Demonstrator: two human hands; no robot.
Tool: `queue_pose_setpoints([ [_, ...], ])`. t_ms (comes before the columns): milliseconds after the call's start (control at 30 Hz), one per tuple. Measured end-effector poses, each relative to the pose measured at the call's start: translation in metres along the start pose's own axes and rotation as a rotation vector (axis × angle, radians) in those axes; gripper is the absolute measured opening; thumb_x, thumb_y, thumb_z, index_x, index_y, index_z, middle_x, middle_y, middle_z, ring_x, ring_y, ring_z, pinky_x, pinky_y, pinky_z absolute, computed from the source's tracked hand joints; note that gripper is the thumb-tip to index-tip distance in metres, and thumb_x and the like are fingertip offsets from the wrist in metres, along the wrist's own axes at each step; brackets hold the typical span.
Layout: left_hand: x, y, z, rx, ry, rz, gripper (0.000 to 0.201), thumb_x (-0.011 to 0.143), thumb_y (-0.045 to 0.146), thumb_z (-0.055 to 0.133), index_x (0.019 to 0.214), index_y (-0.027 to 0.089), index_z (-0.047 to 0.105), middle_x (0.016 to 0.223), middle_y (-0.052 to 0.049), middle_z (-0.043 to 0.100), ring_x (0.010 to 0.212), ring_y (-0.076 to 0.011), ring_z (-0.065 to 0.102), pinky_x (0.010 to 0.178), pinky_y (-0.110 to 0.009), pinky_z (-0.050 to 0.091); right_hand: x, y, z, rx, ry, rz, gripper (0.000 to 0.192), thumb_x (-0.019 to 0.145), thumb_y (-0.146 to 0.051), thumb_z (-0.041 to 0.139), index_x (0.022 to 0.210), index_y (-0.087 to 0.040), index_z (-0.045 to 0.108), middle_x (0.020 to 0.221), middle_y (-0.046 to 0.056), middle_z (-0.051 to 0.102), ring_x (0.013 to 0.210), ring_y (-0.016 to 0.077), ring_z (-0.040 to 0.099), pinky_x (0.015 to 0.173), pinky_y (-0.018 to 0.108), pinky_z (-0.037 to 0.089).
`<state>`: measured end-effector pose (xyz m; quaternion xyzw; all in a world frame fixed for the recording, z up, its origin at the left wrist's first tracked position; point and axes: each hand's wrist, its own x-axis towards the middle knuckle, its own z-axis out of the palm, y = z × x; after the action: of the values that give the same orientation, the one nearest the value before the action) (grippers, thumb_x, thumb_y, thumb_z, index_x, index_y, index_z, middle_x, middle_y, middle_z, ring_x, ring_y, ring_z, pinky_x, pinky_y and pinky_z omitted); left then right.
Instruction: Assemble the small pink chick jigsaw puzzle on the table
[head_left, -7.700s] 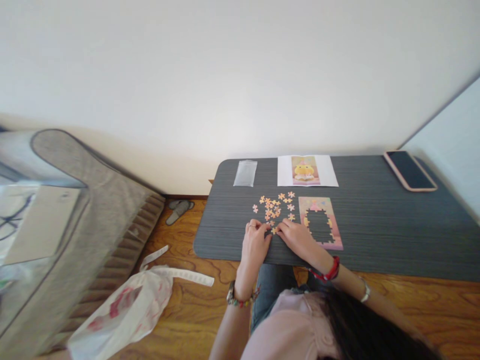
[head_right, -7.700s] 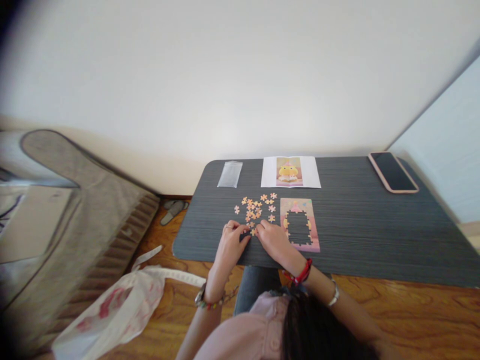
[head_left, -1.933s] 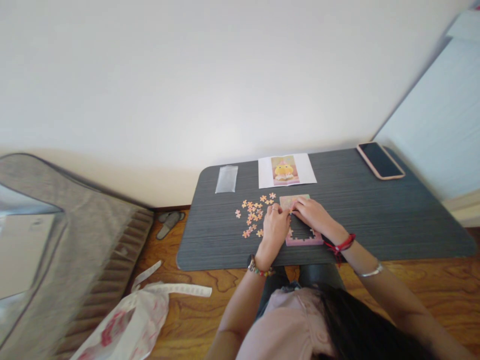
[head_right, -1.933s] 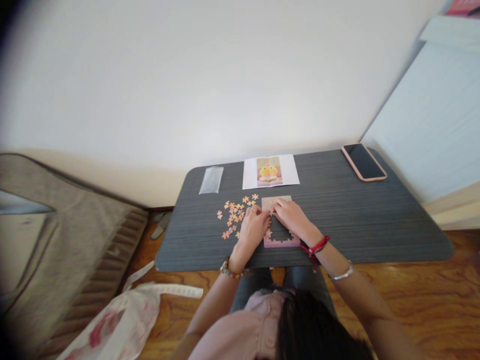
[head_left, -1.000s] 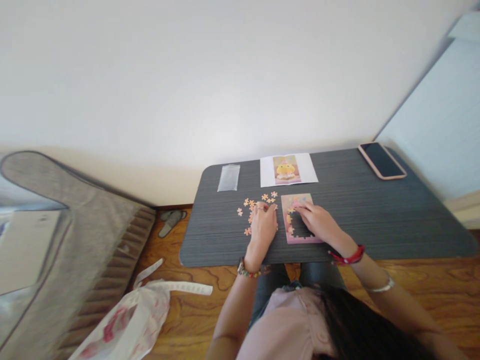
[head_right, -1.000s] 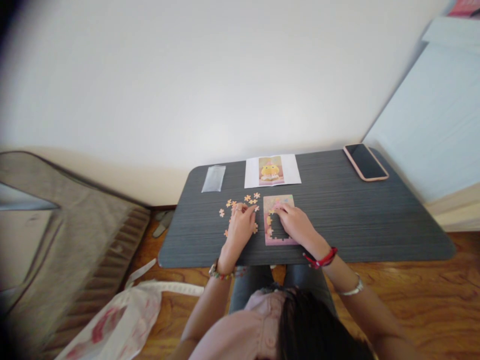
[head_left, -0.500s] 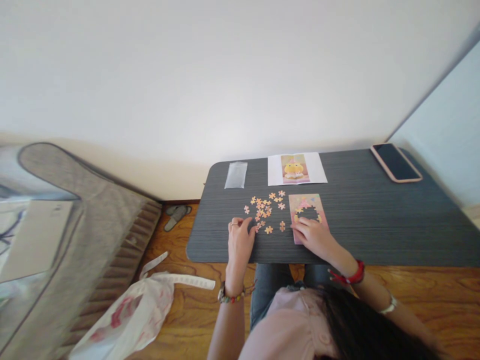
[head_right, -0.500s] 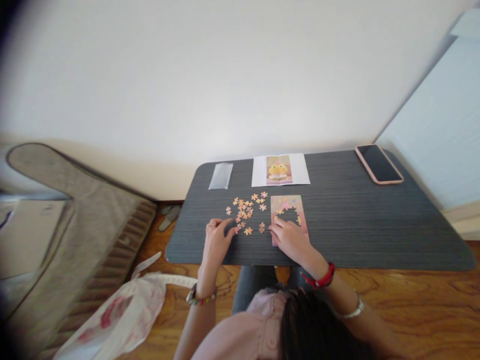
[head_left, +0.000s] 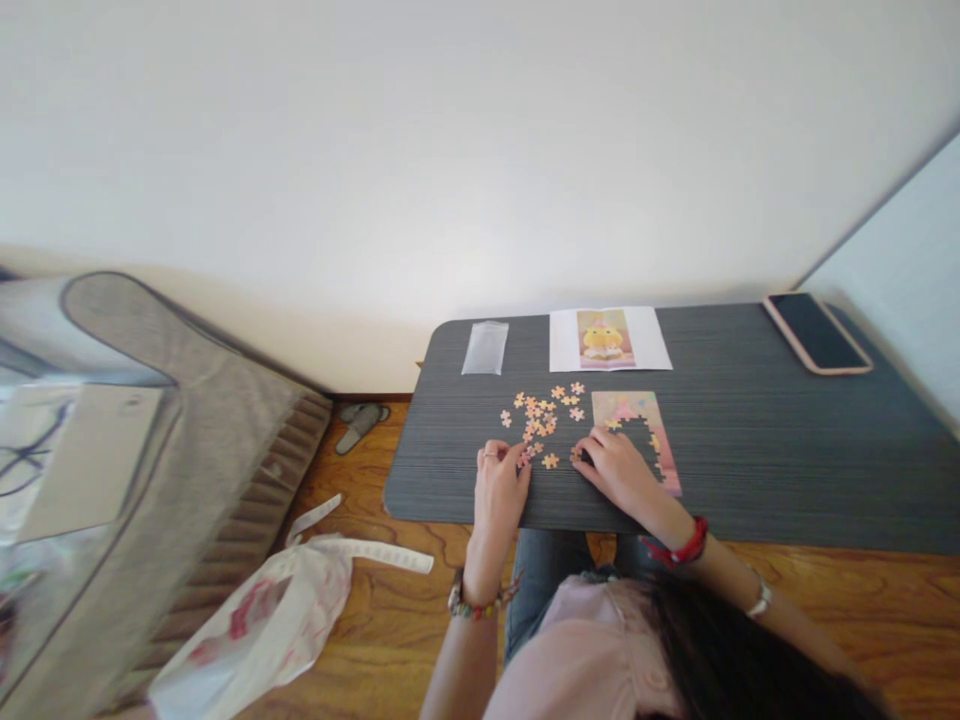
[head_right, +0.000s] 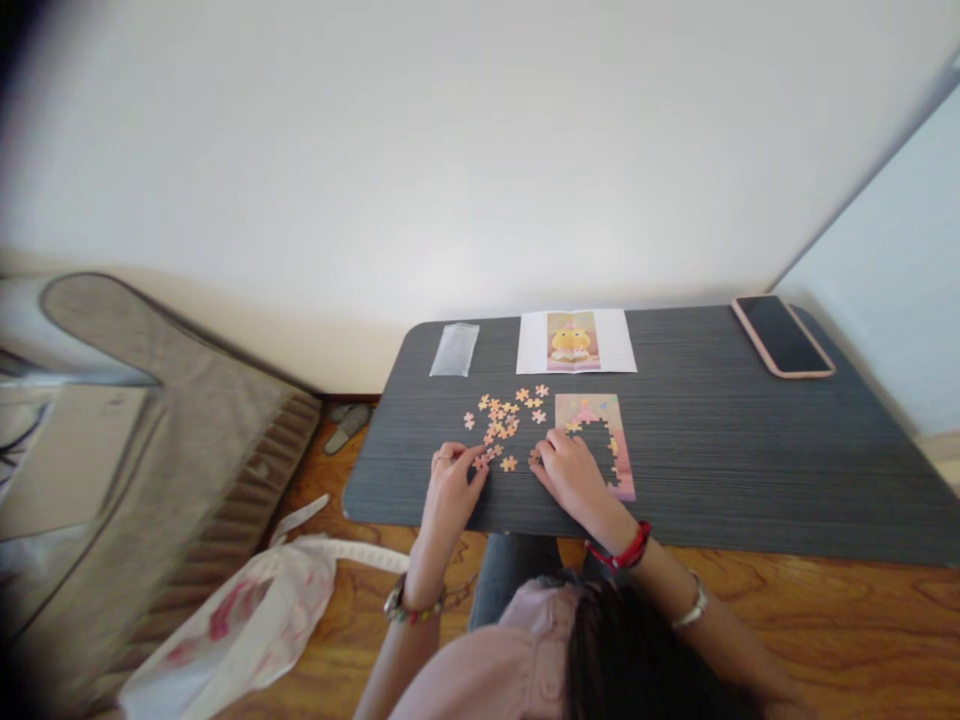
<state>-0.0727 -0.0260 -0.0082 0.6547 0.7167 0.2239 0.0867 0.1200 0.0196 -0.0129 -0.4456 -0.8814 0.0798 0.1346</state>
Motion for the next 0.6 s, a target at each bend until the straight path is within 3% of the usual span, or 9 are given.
queue_pose_setpoints([
  [333,0.013,-0.005,-0.003,-0.003,0.032,-0.043,0.021,0.075,0.017,0.06,0.095,0.02,0.066,0.09,-0.006,0.05,0.088,-0.0209,0.048,0.083,-0.036,0.046,0.019,-0.009,-0.002,-0.098,0.016,0.11,0.015,0.084,-0.03,0.056,0.08,-0.015,0.059,0.083,0.008,0.06,0.079,0.021,0.056,0.072,0.032,0.039],
  [600,0.033,0.0,-0.006,-0.003,0.021,-0.099,0.016,0.076,0.018,0.059,0.09,0.02,0.066,0.089,-0.006,0.051,0.091,-0.0218,0.048,0.081,-0.035,0.045,0.019,-0.003,-0.006,0.011,-0.014,0.082,0.018,0.088,-0.027,0.049,0.079,-0.017,0.062,0.082,0.006,0.061,0.077,0.0189,0.058,0.072,0.03,0.041],
])
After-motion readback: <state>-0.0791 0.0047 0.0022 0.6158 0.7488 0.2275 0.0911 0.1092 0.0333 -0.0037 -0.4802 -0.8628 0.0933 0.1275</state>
